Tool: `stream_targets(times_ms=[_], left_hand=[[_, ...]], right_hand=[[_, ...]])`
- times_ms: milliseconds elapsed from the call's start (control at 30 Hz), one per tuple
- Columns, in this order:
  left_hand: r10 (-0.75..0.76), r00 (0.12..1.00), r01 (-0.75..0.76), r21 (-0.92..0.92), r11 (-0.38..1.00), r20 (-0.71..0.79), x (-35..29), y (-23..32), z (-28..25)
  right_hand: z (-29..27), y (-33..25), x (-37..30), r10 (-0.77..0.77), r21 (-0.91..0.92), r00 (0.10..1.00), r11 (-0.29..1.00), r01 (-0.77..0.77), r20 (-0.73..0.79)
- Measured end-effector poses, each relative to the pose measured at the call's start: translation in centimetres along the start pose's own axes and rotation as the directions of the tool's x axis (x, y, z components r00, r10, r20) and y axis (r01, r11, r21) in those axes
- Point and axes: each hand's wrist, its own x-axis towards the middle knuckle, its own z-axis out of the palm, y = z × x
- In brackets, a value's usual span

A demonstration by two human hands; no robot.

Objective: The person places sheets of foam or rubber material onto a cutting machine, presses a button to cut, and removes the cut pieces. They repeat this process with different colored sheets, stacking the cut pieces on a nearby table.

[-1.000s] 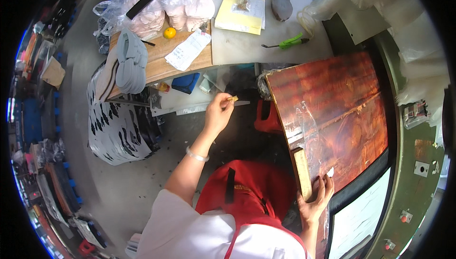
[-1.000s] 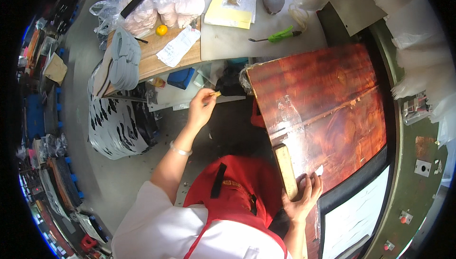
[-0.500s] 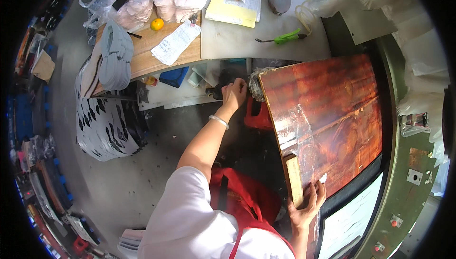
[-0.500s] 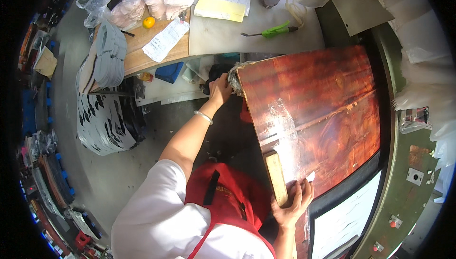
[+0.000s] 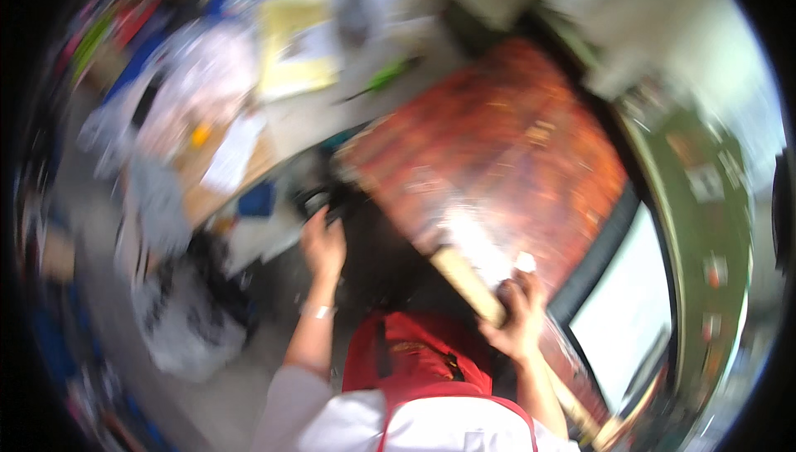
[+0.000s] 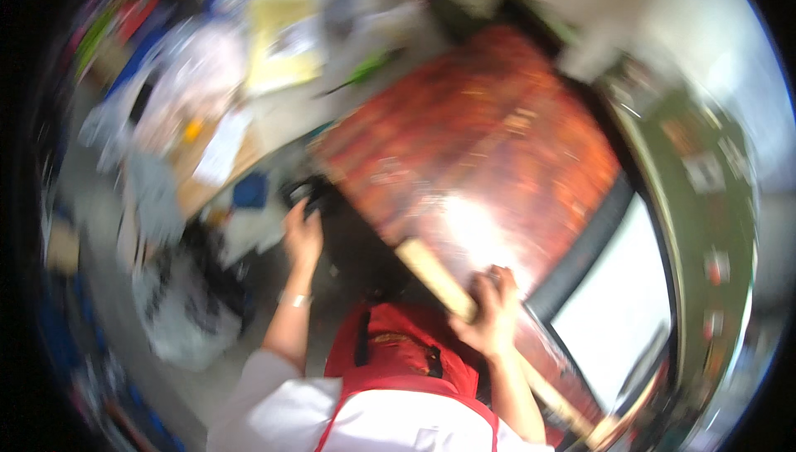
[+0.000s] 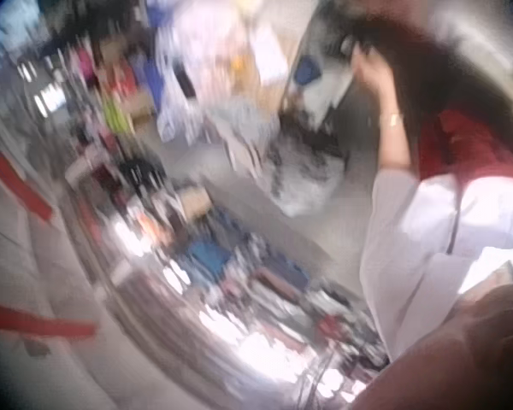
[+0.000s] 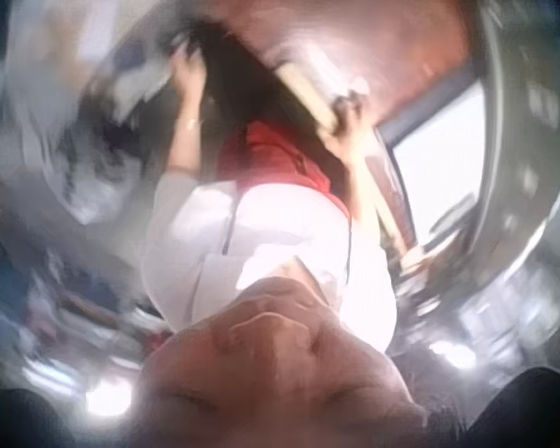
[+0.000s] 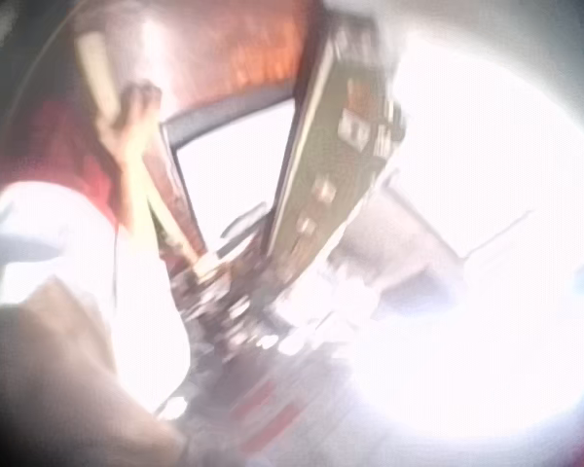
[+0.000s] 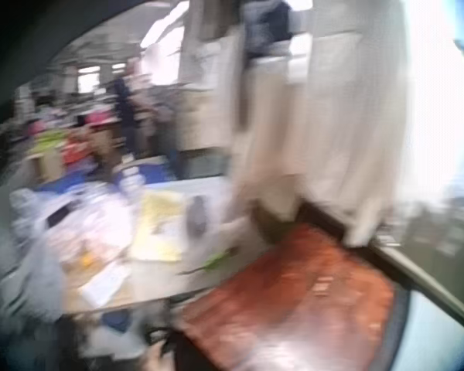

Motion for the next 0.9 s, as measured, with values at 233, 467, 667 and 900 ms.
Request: stream_targets(times_ms=[233, 467, 667, 900], left_hand=[[0.245, 0.309, 0.34, -0.347, 0.874, 0.919, -11.5, 9.9, -8.1], [0.435, -0.028, 0.045, -0.434, 0.9, 0.9, -6.0, 21.1, -9.2], [0.544, -0.137, 0.013, -0.547, 0.837, 0.828, -11.4, 36.1, -5.9], [0.836, -0.299, -0.58, -0.783, 0.224, 0.46, -30.4, 52.5, 5.3]], right_hand=[[-1.2, 0.1, -0.7, 0.025, 0.25, 0.99, 0.968, 0.01, -0.139], [-5.5, 8.4, -12.0, 0.316, 0.151, 0.749, 0.947, -0.283, -0.582], [-12.1, 19.7, -29.1, 0.553, 0.246, 0.187, 0.614, -0.75, -0.812], [-16.7, 34.6, -38.6, 0.642, 0.293, 0.113, 0.49, -0.821, -0.759]])
